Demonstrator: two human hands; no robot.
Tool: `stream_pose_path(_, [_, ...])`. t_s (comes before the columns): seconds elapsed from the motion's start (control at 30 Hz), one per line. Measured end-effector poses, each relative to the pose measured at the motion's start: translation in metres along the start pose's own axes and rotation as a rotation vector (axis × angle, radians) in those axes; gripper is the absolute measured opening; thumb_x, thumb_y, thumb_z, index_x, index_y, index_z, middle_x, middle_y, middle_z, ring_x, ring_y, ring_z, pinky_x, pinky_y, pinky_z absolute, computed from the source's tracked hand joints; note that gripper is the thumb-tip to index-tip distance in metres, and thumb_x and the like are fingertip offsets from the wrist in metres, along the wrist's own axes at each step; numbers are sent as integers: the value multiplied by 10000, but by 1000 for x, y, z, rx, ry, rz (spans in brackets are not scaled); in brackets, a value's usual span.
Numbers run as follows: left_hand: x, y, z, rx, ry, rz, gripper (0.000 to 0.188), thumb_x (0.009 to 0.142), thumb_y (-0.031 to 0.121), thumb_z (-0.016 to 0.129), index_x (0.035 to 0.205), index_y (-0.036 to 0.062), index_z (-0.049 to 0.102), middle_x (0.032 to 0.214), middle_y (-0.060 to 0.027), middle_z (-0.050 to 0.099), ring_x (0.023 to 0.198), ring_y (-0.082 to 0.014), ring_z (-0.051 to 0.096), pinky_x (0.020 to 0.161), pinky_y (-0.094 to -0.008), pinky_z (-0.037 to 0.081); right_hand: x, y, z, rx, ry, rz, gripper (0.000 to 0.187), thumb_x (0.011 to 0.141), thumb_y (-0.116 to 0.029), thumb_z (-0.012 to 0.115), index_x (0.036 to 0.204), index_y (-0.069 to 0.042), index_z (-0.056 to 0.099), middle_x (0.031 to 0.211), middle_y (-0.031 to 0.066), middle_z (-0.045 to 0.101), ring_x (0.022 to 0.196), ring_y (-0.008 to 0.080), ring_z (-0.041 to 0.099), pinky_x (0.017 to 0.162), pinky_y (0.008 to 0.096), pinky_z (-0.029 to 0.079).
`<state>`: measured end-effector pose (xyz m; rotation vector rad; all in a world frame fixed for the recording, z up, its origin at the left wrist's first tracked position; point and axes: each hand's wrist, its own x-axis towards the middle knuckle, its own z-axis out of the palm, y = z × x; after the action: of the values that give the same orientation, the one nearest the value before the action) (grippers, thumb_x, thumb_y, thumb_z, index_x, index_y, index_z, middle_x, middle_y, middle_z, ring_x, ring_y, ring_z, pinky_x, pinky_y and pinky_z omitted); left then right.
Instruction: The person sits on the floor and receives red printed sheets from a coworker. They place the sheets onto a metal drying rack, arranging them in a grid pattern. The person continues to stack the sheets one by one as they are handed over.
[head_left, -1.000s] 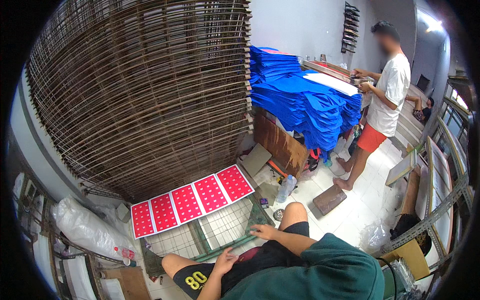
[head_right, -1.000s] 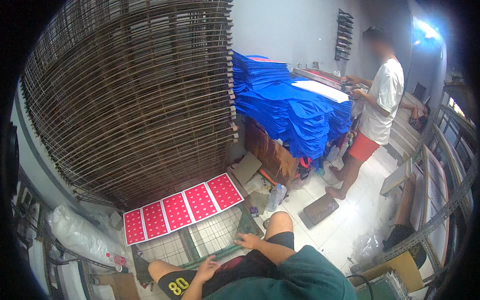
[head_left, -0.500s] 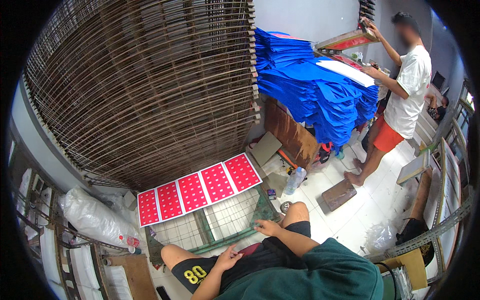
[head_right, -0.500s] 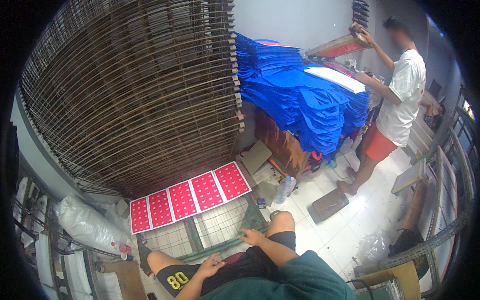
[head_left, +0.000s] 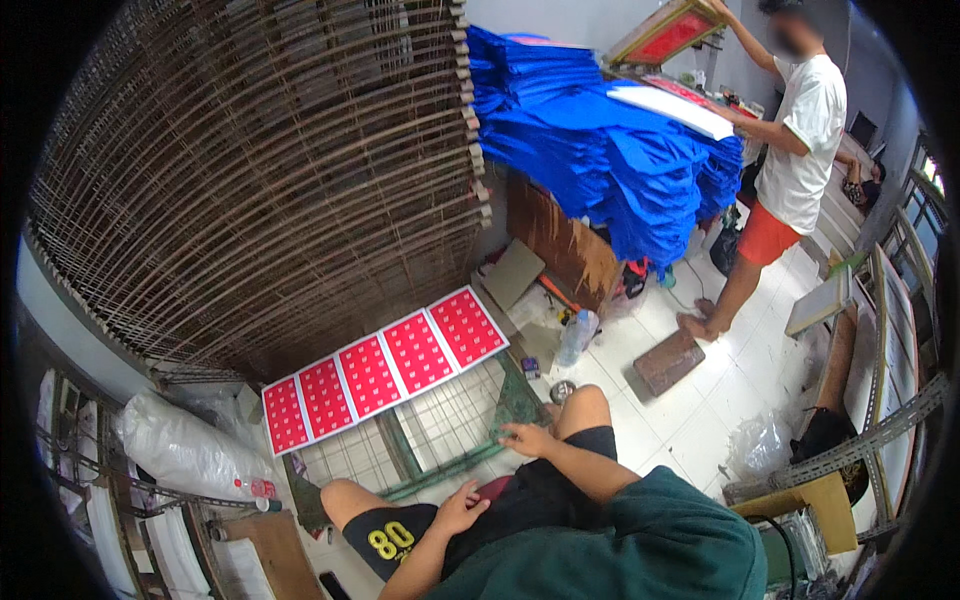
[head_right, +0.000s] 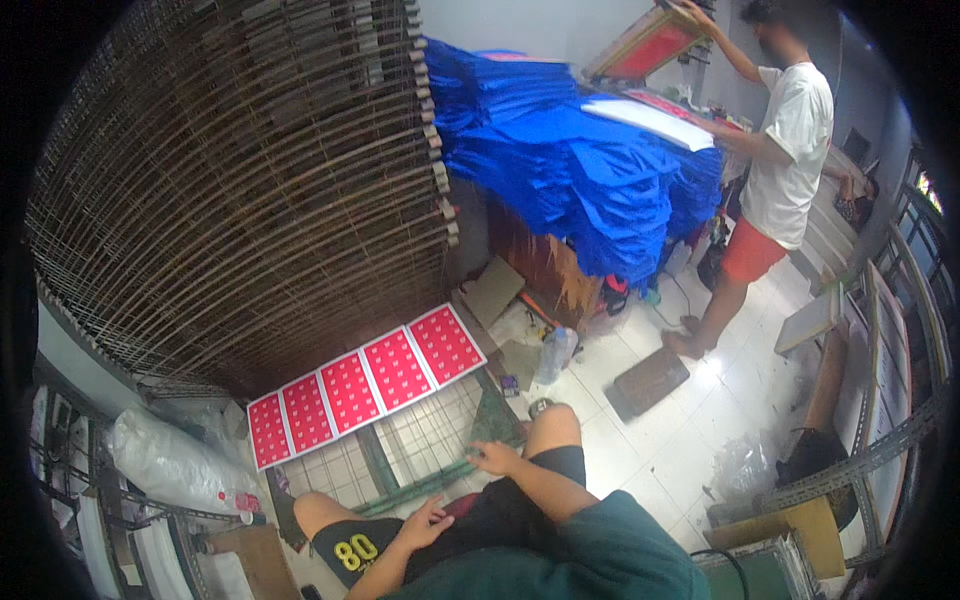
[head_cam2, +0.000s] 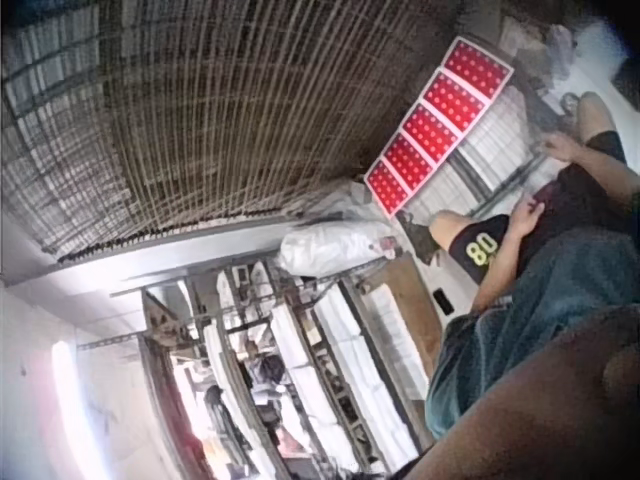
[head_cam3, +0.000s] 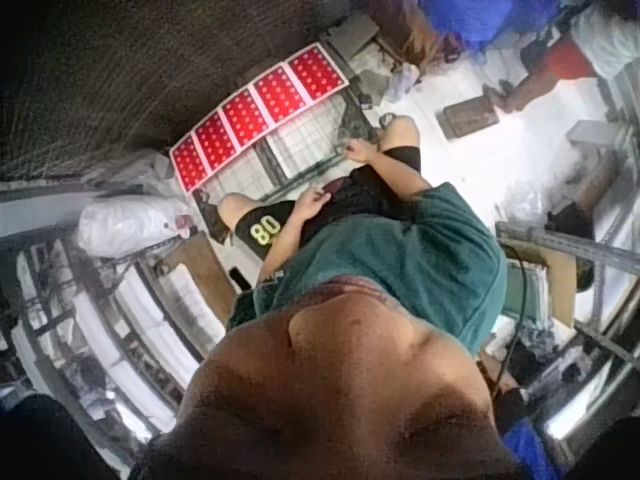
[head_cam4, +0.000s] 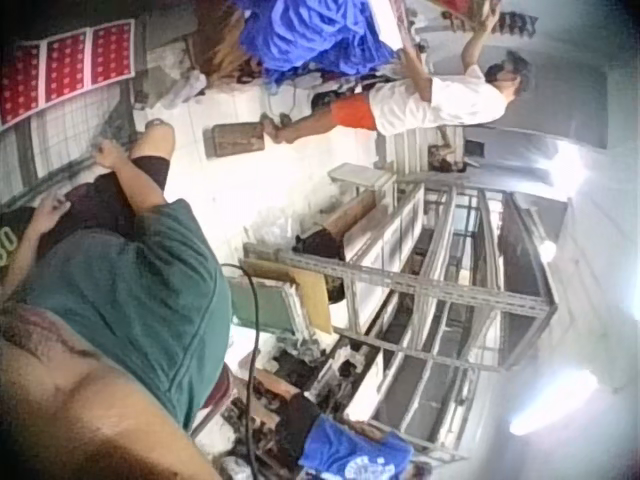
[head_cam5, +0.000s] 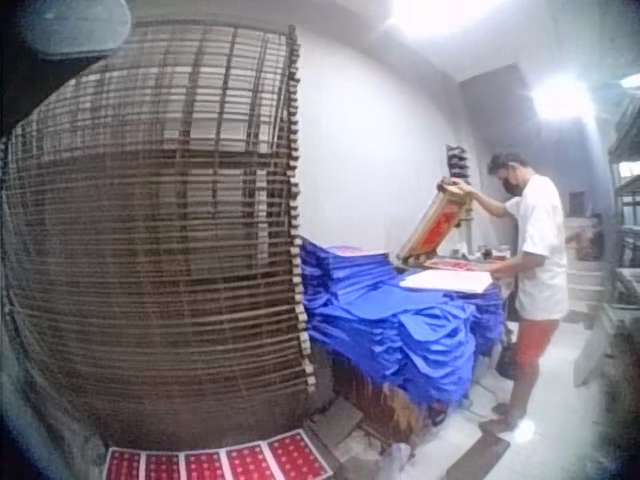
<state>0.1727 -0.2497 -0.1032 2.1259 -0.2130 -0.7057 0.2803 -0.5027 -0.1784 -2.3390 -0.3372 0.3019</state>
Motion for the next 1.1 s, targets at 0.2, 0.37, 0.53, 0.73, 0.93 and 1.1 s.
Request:
stream_pose_path(0.2, [3,-2,-3,0,-12,-10,623,800,363,639,1298,76,400,1051,-146,612,916,-252,618,803,-354,483,0,-15,-4,13,-59,37,496,836,-474,537,1184,-121,540,901,171,651,878,334,626,785,414,484])
stream_pose_path(0.37, [0,-7,-5,-90,-26,-17,600,806,356,636,1292,85,412,1042,-145,613,916,-252,617,805,-356,482,3,-13,-2,12,-128,96,503,836,-482,532,1192,-126,538,891,173,651,877,338,622,787,414,478])
stream_pose_path(0.53, [0,-10,-7,-137,-1,-16,598,806,353,639,1285,72,418,1026,-142,615,902,-247,617,801,-357,483,4,-22,-6,80,-95,87,502,832,-482,534,1185,-126,545,906,189,645,868,354,617,791,418,470])
stream_pose_path(0.73, [4,-14,-4,-140,28,-7,603,802,365,647,1277,64,429,1026,-139,618,884,-238,615,791,-347,482,22,-39,-51,735,87,52,375,909,-234,529,1222,-31,491,906,73,620,798,120,583,726,264,467])
stream_pose_path(0.93, [2,-3,-10,-169,71,-14,590,799,323,661,1275,63,429,1016,-140,627,904,-238,622,784,-347,488,10,-102,-245,831,691,-324,353,893,-269,545,1150,-28,521,905,88,625,772,146,608,692,285,485])
stream_pose_path(1.1, [5,-10,-9,-201,92,-84,609,793,300,672,1289,59,414,995,-122,637,903,-222,621,806,-328,481,-8,-108,-408,696,1030,-450,439,903,-382,471,1160,-27,489,931,108,614,808,179,602,723,312,484])
